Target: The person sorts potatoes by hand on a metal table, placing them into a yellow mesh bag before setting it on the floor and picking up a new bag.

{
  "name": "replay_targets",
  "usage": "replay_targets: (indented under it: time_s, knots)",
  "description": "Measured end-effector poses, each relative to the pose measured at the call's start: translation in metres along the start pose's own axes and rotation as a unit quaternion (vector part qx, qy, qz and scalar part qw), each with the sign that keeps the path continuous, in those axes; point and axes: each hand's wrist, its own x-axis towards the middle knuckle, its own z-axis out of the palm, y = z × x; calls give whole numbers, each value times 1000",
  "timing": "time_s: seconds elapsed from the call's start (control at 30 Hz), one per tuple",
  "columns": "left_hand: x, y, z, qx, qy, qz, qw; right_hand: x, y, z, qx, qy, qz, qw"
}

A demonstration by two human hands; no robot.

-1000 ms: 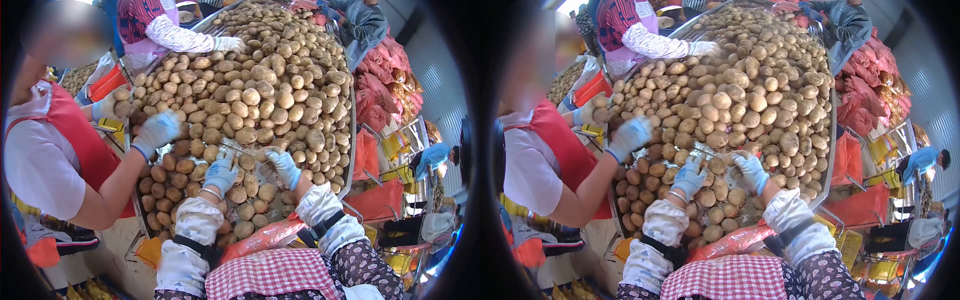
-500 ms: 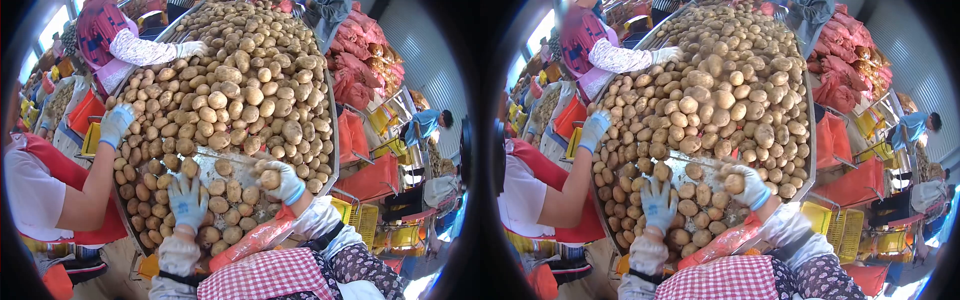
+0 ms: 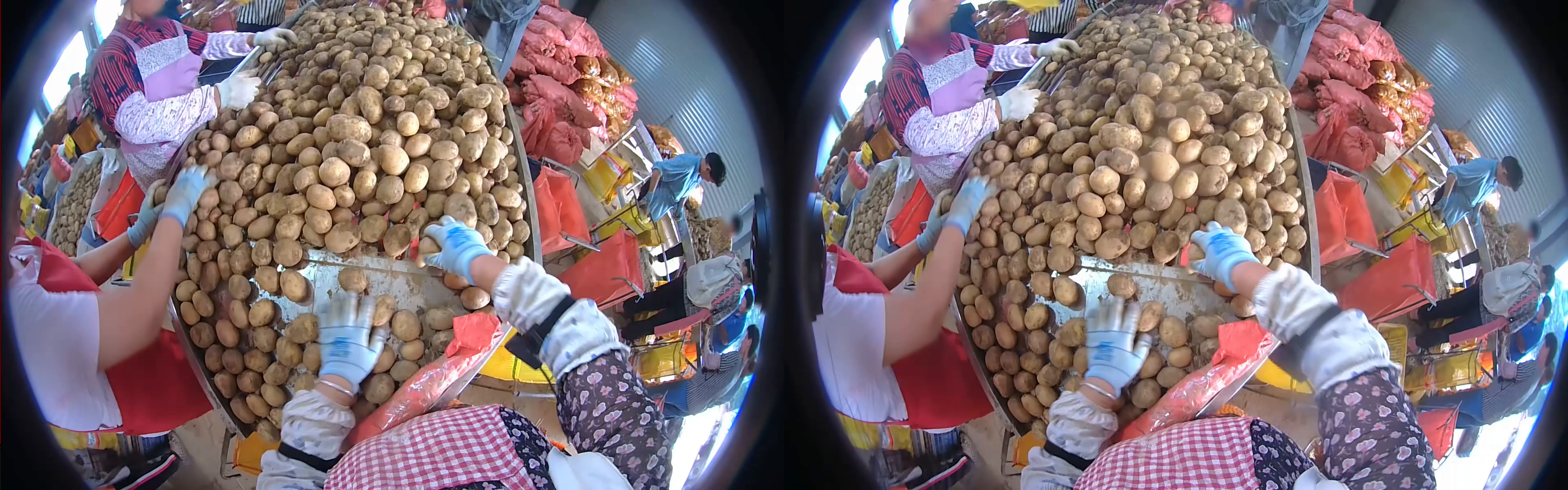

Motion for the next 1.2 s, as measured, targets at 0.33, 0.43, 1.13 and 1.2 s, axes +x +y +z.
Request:
replay_targets:
  time_s: [0.33, 0.43, 1.13, 1.2]
  knots:
    - [12, 27, -5, 70, -32, -41, 996, -92, 11, 10, 973, -66, 70, 211]
    - [-15, 44, -3, -6, -90, 70, 993, -109, 22, 14, 981, -44, 55, 180]
    - [5, 91, 26, 85, -87, -12, 992, -141, 387, 12, 746, 349, 385, 416]
    - [-10, 73, 22, 142, -76, -42, 986, -112, 359, 32, 596, 390, 258, 653]
